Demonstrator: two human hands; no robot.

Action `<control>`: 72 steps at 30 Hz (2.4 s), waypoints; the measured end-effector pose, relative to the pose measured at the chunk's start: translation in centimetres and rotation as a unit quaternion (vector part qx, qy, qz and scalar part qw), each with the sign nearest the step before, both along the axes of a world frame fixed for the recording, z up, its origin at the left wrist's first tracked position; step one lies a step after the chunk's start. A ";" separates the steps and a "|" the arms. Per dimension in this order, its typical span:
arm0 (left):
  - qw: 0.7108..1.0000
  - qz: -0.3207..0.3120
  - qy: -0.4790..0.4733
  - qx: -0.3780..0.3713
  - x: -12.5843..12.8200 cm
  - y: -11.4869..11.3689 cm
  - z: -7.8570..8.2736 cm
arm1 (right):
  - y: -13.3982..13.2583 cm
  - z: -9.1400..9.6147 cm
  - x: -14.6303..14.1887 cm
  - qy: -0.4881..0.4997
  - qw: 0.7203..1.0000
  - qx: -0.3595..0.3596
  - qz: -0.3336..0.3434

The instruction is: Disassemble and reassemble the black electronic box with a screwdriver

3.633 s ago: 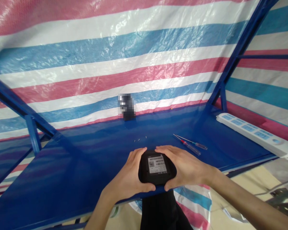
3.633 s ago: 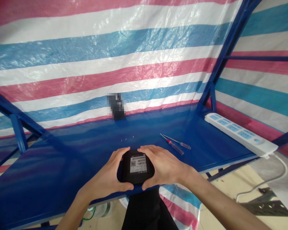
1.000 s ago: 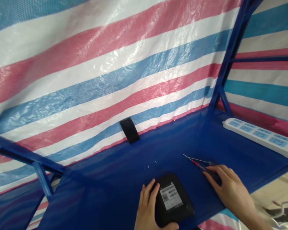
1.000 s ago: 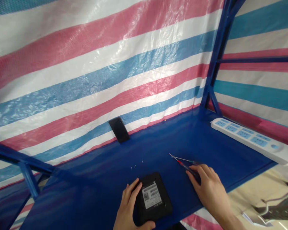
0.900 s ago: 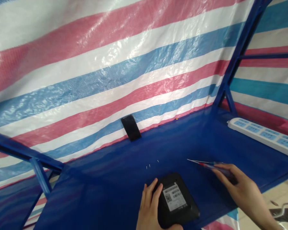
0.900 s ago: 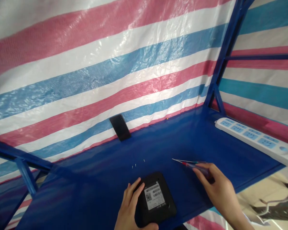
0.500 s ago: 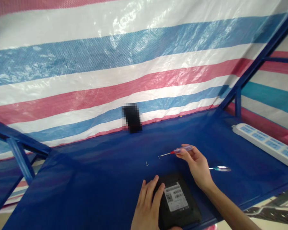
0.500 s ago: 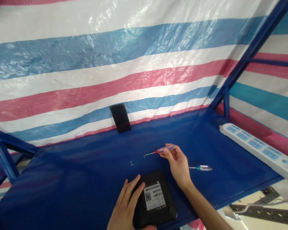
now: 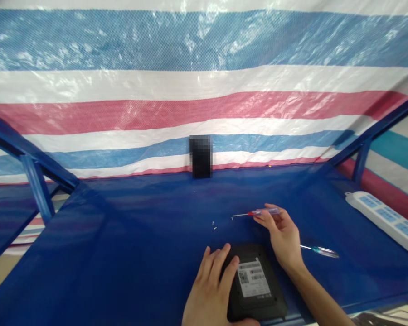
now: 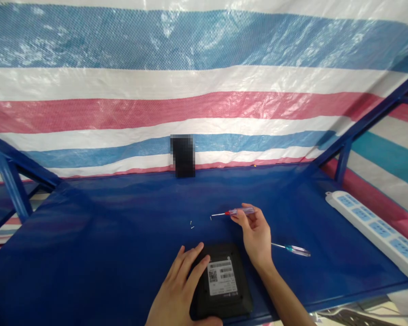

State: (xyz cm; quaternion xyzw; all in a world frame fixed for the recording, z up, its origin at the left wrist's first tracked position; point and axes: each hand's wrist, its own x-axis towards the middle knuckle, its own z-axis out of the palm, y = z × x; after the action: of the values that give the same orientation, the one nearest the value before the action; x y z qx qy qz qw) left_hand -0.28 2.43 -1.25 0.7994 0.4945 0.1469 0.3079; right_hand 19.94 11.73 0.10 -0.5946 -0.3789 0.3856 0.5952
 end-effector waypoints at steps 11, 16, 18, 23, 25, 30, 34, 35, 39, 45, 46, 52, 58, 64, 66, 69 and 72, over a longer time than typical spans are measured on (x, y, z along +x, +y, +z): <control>1.000 0.002 -0.001 -0.022 0.1 -0.1 1.4 | -1.8 0.5 0.6 0.021 0.999 0.030 -0.021; 1.000 0.023 -0.005 0.003 0.2 -0.7 1.4 | -5.1 0.4 1.9 0.099 0.995 0.011 -0.024; 1.000 0.029 0.000 0.002 0.2 -0.8 1.6 | -6.2 0.4 2.7 0.152 0.988 -0.005 -0.040; 0.999 0.029 0.019 -0.019 0.2 -0.8 2.1 | -7.7 0.5 3.8 0.189 0.978 -0.018 -0.086; 0.999 0.032 0.025 -0.024 0.2 -0.8 2.1 | -7.8 0.5 3.8 0.191 0.977 -0.022 -0.090; 0.999 0.034 0.030 -0.024 0.2 -0.8 2.0 | -7.6 0.6 3.6 0.195 0.976 -0.039 -0.090; 0.999 0.033 0.031 -0.026 0.1 -0.7 2.2 | -7.7 0.5 3.7 0.192 0.976 -0.039 -0.093; 0.999 0.033 0.031 -0.028 0.1 -0.7 2.2 | -7.7 0.6 3.7 0.191 0.976 -0.038 -0.095; 0.999 0.033 0.030 -0.031 0.1 -0.7 2.4 | -7.6 0.7 3.5 0.183 0.977 -0.042 -0.100; 0.999 0.036 0.027 -0.030 0.3 -0.8 2.4 | -7.7 0.0 3.5 0.128 0.986 -0.027 -0.100; 0.999 0.037 0.025 -0.029 0.3 -0.8 2.3 | -7.8 -0.2 3.6 0.105 0.989 -0.024 -0.098; 0.998 0.043 0.017 -0.036 0.1 -0.9 2.2 | -9.1 0.4 4.3 -0.134 0.987 -0.034 -0.077; 0.998 0.050 0.015 -0.043 0.2 -0.8 2.4 | -9.7 2.3 4.4 -0.298 0.954 0.004 -0.015; 0.998 0.051 0.006 -0.037 0.3 -0.9 2.5 | -10.4 3.2 3.4 -0.393 0.917 0.065 -0.010; 0.998 0.052 0.005 -0.039 0.2 -0.9 2.5 | -10.7 3.7 2.7 -0.404 0.911 0.079 -0.024; 0.998 0.051 0.005 -0.041 0.2 -0.9 2.5 | -11.1 4.5 2.2 -0.408 0.909 0.079 -0.036; 0.998 0.047 0.002 -0.038 0.2 -0.8 2.6 | -11.2 4.8 2.7 -0.414 0.906 0.069 -0.055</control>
State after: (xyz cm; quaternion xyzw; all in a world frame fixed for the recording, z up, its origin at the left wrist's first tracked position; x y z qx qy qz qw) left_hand -0.12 1.63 1.32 0.7635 0.5372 0.1403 0.3298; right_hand 22.65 0.48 4.91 -0.6784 -0.5830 0.0446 0.4449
